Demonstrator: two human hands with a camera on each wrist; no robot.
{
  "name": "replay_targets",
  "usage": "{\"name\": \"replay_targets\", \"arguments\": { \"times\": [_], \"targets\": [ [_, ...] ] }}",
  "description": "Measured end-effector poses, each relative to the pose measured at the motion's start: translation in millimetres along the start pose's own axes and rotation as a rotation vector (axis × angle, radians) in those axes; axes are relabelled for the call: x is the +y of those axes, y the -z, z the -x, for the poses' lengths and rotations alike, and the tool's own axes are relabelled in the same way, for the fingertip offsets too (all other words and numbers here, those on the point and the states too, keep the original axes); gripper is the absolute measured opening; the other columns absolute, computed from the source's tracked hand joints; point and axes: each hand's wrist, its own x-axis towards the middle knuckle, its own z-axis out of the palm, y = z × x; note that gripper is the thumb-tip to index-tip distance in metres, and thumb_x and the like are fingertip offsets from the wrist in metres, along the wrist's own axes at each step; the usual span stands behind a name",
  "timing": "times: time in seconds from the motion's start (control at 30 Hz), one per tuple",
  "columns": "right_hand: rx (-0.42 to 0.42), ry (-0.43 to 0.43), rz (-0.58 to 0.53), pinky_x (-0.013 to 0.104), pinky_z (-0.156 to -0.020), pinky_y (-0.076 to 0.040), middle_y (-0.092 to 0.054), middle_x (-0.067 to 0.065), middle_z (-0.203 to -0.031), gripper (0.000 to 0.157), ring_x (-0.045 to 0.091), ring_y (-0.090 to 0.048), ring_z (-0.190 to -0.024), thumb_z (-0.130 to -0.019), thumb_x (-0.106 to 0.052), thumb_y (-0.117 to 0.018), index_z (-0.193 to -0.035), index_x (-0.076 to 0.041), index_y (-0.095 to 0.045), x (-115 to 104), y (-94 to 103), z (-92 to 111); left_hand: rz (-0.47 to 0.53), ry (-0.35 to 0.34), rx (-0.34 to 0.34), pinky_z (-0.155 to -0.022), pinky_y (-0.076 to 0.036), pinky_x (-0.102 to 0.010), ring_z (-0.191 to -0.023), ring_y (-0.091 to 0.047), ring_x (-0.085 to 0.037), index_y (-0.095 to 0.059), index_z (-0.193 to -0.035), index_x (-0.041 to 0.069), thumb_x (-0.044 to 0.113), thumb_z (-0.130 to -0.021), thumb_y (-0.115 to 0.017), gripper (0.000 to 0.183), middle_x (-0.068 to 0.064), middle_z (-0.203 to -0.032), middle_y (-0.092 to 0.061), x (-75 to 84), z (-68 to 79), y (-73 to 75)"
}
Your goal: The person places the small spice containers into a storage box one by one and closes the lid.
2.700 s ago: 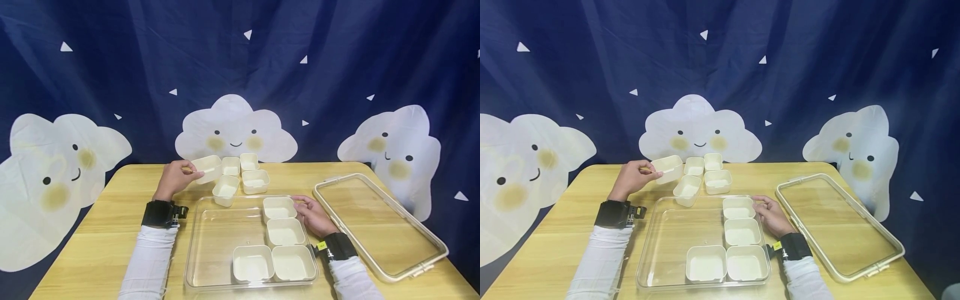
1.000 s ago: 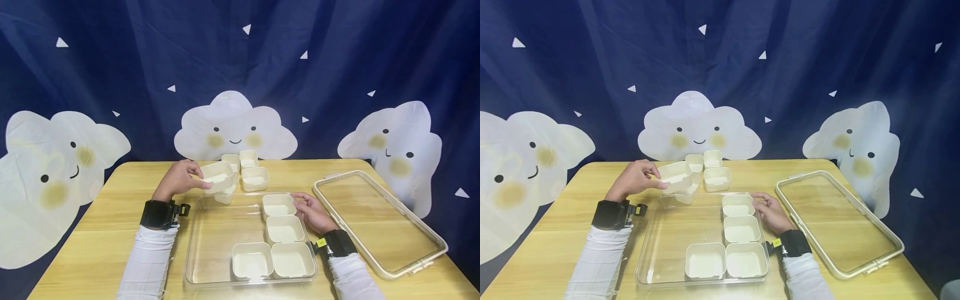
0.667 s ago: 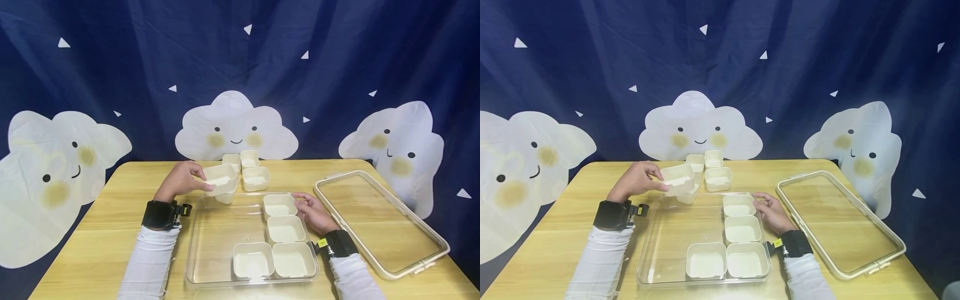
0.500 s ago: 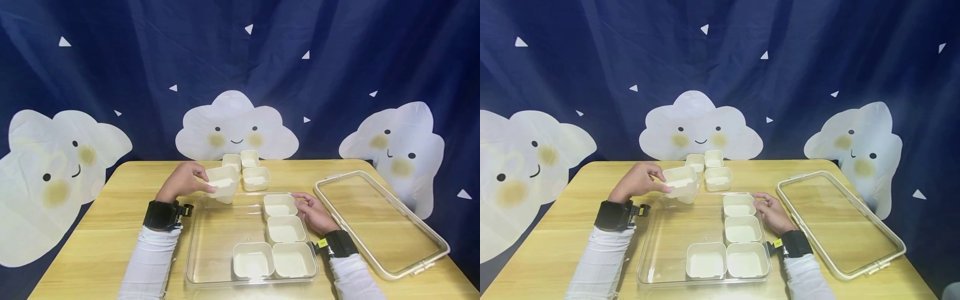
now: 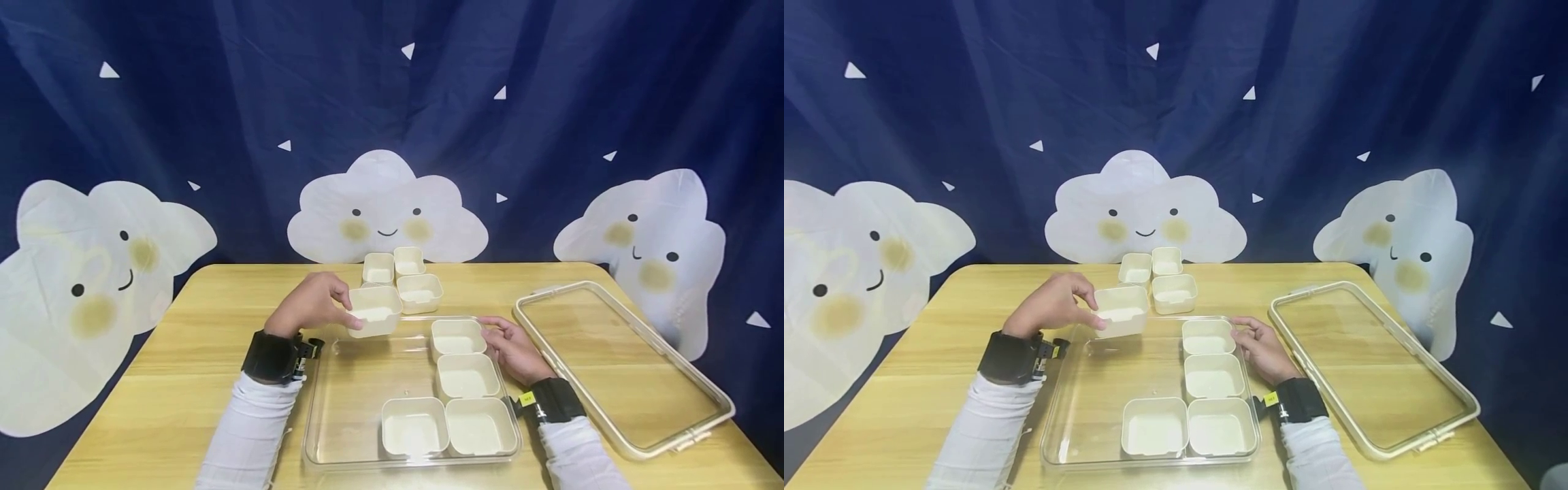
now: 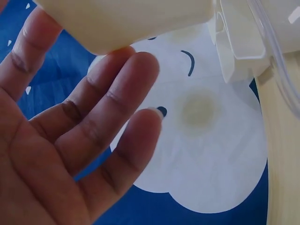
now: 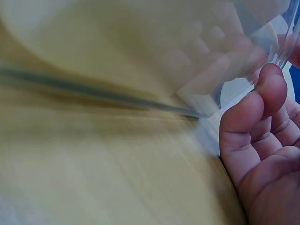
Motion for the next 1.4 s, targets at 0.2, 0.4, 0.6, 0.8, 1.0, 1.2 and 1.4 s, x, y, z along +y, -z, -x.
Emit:
{"name": "replay_targets", "arguments": {
  "times": [0.2, 0.4, 0.6, 0.8, 1.0, 1.2, 1.4],
  "targets": [
    [-0.005, 0.008, -0.001, 0.017, -0.066, -0.049, -0.061, -0.004, -0.078, 0.024, 0.004, -0.055, -0.072, -0.098, 0.0, -0.049, -0.122, -0.003, -0.051, 0, -0.6, 0, -0.056, 0.012, -0.039, -0.068, -0.043, -0.032, -0.074, -0.051, -0.015, -0.065, -0.057, 0.021, 0.035, -0.059, -0.092, 0.03, 0.008, -0.072, -0.06, 10.1, 2.2, -0.3],
    [-0.01, 0.012, -0.009, 0.017, -0.065, -0.048, -0.059, -0.004, -0.075, 0.023, 0.004, -0.054, -0.071, -0.098, 0.001, -0.049, -0.12, -0.004, -0.052, -1, -1.0, 0, -0.082, 0.019, -0.048, -0.069, -0.043, -0.031, -0.075, -0.051, -0.014, -0.066, -0.056, 0.021, 0.036, -0.059, -0.092, 0.03, 0.007, -0.074, -0.059, 16.6, 5.7, 0.1],
    [-0.002, 0.005, -0.003, 0.018, -0.07, -0.05, -0.062, -0.004, -0.08, 0.024, 0.005, -0.056, -0.075, -0.098, 0.0, -0.05, -0.122, -0.001, -0.05, 1, -1.3, 0, -0.076, 0.009, -0.061, -0.068, -0.043, -0.031, -0.074, -0.051, -0.014, -0.066, -0.054, 0.022, 0.035, -0.059, -0.092, 0.029, 0.008, -0.072, -0.058, 17.6, 6.5, -3.5],
    [0.015, -0.005, 0.015, 0.018, -0.069, -0.05, -0.061, -0.004, -0.079, 0.026, 0.005, -0.056, -0.074, -0.098, 0.0, -0.049, -0.124, 0.002, -0.048, 3, -1.3, 0, -0.117, -0.019, -0.084, -0.066, -0.042, -0.03, -0.07, -0.049, -0.013, -0.063, -0.053, 0.023, 0.034, -0.059, -0.091, 0.031, 0.011, -0.066, -0.057, 22.4, 6.2, -6.3],
    [0.015, 0.008, 0.007, 0.016, -0.066, -0.048, -0.058, -0.005, -0.076, 0.023, 0.003, -0.052, -0.07, -0.097, 0.001, -0.049, -0.121, -0.001, -0.051, 1, -1.6, 0, -0.149, -0.042, -0.095, -0.066, -0.042, -0.029, -0.071, -0.05, -0.013, -0.062, -0.052, 0.023, 0.035, -0.06, -0.091, 0.032, 0.013, -0.065, -0.057, 28.6, 5.7, -8.4],
    [-0.006, 0.032, -0.018, 0.016, -0.066, -0.048, -0.057, -0.005, -0.075, 0.023, 0.003, -0.052, -0.07, -0.097, 0.002, -0.049, -0.12, 0.0, -0.052, 1, -0.7, 0, -0.148, -0.03, -0.105, -0.064, -0.043, -0.029, -0.07, -0.05, -0.012, -0.061, -0.051, 0.023, 0.033, -0.059, -0.091, 0.032, 0.013, -0.062, -0.057, 34.9, 5.7, -12.5],
    [-0.03, 0.043, -0.029, 0.016, -0.066, -0.048, -0.055, -0.006, -0.073, 0.023, 0.003, -0.051, -0.07, -0.097, 0.004, -0.048, -0.12, 0.003, -0.051, 2, 0.6, -2, -0.169, -0.017, -0.117, -0.06, -0.043, -0.028, -0.069, -0.049, -0.011, -0.059, -0.05, 0.024, 0.034, -0.058, -0.091, 0.034, 0.01, -0.065, -0.055, 39.9, 6.7, -16.8]
  ]
}}
